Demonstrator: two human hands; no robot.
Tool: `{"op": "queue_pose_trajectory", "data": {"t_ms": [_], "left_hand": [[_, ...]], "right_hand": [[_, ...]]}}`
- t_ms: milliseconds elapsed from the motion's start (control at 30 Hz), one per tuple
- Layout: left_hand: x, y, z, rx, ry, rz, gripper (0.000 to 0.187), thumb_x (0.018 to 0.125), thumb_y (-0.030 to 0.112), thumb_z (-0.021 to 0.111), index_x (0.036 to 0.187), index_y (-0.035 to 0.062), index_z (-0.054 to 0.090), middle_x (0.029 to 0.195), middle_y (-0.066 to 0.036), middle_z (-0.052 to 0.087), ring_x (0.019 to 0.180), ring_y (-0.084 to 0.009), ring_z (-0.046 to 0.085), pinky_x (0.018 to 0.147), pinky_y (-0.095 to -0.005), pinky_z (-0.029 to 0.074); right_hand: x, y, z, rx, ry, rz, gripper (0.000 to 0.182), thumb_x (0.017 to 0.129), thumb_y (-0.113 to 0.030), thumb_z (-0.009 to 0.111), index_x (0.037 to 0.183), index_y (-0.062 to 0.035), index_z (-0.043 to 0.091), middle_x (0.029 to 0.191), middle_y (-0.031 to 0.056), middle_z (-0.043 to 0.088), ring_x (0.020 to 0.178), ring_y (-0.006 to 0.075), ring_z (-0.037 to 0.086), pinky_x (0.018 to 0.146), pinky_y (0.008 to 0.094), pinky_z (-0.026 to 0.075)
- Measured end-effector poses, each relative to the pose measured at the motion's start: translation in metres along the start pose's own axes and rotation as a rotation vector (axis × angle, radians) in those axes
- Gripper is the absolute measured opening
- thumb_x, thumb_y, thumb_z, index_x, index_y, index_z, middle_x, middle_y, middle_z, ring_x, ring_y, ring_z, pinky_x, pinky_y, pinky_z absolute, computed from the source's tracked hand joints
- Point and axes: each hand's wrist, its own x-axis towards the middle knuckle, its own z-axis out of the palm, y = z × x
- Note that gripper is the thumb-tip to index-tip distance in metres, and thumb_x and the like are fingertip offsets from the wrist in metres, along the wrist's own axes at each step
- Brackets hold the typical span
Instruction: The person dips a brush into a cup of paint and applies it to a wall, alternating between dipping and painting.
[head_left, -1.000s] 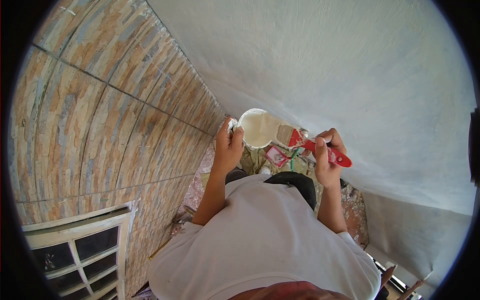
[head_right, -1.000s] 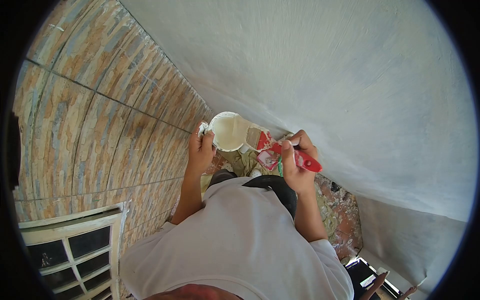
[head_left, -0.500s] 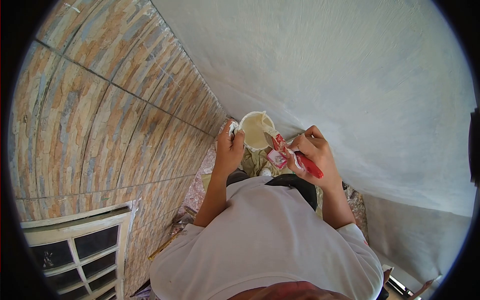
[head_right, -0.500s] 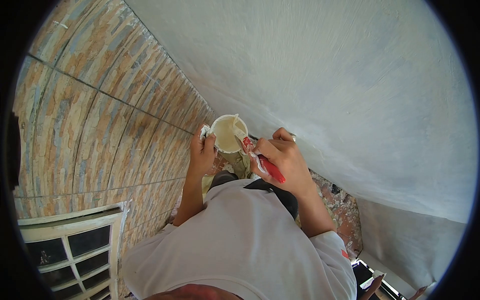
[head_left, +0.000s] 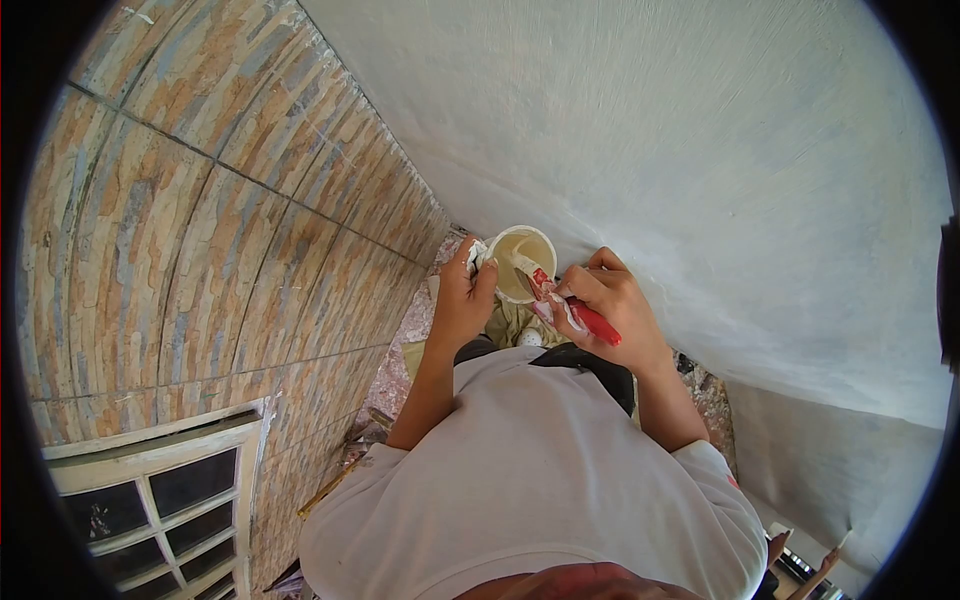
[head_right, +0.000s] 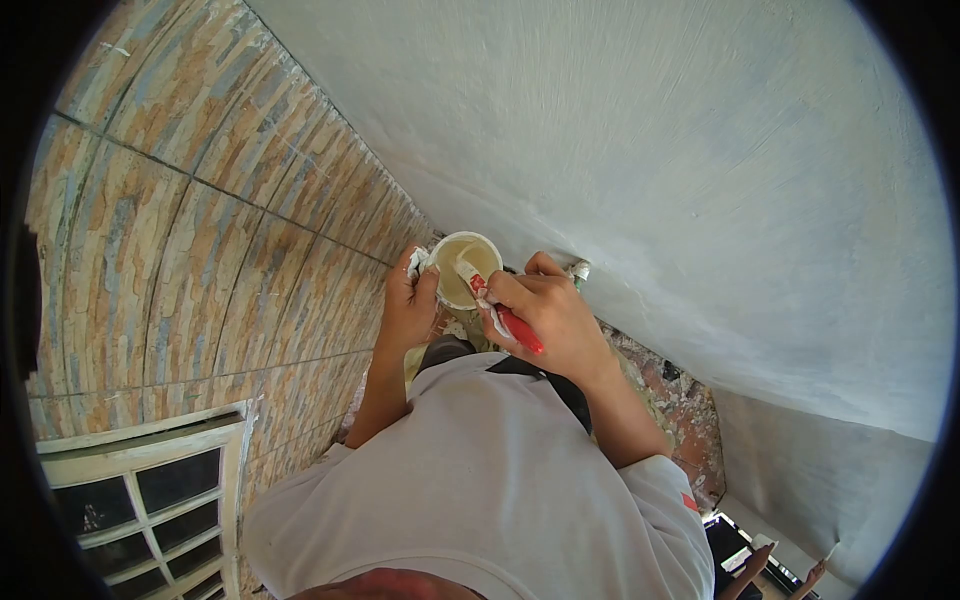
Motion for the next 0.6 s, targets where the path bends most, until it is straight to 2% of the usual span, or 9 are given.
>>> {"op": "queue_pose_trajectory", "data": {"t_ms": [33,100,333,400,600], "left_hand": [[0.0,-0.001,0.0,0.001,0.0,0.0,0.013,0.092,0.005,0.046,0.103,-0.0015,0.051,0.076,0.001,0.051,0.066,-0.0034,0.045,0.056,-0.0203,0.038],[0.001,-0.004,-0.001,0.031,0.005,0.072,0.028,0.089,0.005,0.049,0.112,-0.0108,0.049,0.072,-0.008,0.057,0.063,-0.0077,0.049,0.053,-0.0241,0.042],[0.0,-0.011,-0.001,0.098,0.003,0.078,0.034,0.089,0.007,0.05,0.115,-0.0143,0.047,0.068,-0.01,0.058,0.059,-0.0087,0.051,0.052,-0.0255,0.043],[-0.002,-0.011,-0.001,0.03,-0.023,-0.038,0.037,0.088,0.008,0.051,0.117,-0.0151,0.046,0.069,-0.009,0.058,0.059,-0.0088,0.051,0.052,-0.0256,0.043],[-0.005,-0.016,0.003,0.075,-0.007,0.029,0.04,0.089,0.008,0.051,0.119,-0.0158,0.045,0.068,-0.008,0.057,0.059,-0.0075,0.049,0.052,-0.0246,0.041]], "right_hand": [[-0.001,0.0,0.001,0.004,0.007,0.0,0.017,0.072,-0.005,0.067,0.08,-0.0069,0.052,0.061,0.0074,0.057,0.054,0.0234,0.053,0.065,0.0309,0.038],[-0.001,0.001,0.002,0.009,0.003,0.008,0.017,0.072,-0.005,0.067,0.08,-0.0069,0.052,0.062,0.0074,0.057,0.054,0.0234,0.053,0.065,0.0309,0.038],[-0.004,0.005,0.003,0.042,0.002,-0.017,0.017,0.072,-0.005,0.067,0.079,-0.0068,0.052,0.061,0.0077,0.057,0.053,0.0231,0.052,0.065,0.0307,0.038],[-0.004,0.003,0.0,0.032,-0.01,-0.017,0.017,0.072,-0.006,0.067,0.079,-0.0068,0.052,0.06,0.0075,0.057,0.053,0.0232,0.051,0.065,0.0308,0.037],[-0.009,0.005,-0.003,0.006,-0.002,-0.015,0.018,0.071,-0.005,0.068,0.079,-0.007,0.052,0.058,0.0069,0.056,0.052,0.0243,0.05,0.064,0.0307,0.037]]}}
